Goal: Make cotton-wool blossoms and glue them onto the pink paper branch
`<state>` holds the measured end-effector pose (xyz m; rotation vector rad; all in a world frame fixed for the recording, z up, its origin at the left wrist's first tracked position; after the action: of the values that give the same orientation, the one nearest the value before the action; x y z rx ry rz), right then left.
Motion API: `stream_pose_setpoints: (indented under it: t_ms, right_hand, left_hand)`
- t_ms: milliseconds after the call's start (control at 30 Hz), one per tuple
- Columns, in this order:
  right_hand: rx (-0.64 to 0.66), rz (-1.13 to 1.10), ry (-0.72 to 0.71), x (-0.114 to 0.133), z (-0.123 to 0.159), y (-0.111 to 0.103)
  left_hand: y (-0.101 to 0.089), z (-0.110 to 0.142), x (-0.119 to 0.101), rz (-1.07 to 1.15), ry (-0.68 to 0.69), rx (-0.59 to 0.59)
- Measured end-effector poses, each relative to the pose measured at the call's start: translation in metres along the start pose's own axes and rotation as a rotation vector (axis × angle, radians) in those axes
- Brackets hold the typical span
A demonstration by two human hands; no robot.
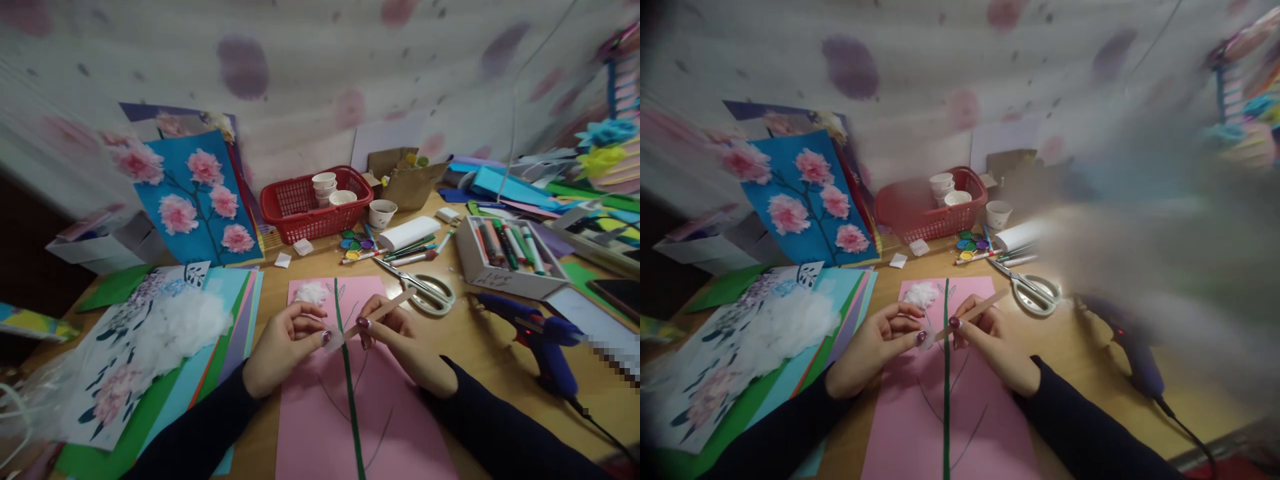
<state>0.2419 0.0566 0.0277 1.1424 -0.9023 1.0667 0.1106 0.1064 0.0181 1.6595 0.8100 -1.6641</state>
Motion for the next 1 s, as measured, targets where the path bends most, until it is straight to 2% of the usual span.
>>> stream_pose_setpoints:
  t_ms: [200, 433, 600, 767, 1000]
  right_hand:
    - [0.048, 0.015, 0.054, -0.007, -0.004, -0.001]
    - [0.09, 0.016, 0.05, -0.012, -0.003, 0.004]
    - [0.076, 0.002, 0.04, -0.01, -0.003, 0.003]
    - [0.061, -0.018, 0.039, -0.011, -0.005, 0.001]
    - [0.035, 0.005, 0.035, -0.011, -0.006, -0.001]
  left_hand:
    - [-0.001, -0.002, 0.002, 0.012, 0.031, 0.019]
    - [0.002, 0.001, 0.011, -0.024, -0.023, 0.042]
    - [0.011, 0.005, 0.012, 0.016, -0.058, 0.09]
    - [0.015, 0.006, 0.008, 0.013, -0.028, 0.129]
    - [0.014, 0.005, 0.001, 0.056, -0.024, 0.102]
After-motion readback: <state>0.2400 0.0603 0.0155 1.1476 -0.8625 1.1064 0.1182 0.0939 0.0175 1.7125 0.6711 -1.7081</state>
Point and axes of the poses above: each hand's wrist, its own z-axis away from the middle knuckle, its own y-axis out of the palm, x = y × z, the point moved 10 cm from there along -z, towards the middle knuckle, and after that the axes turned 15 degrees about y, right-handed, at the moved point
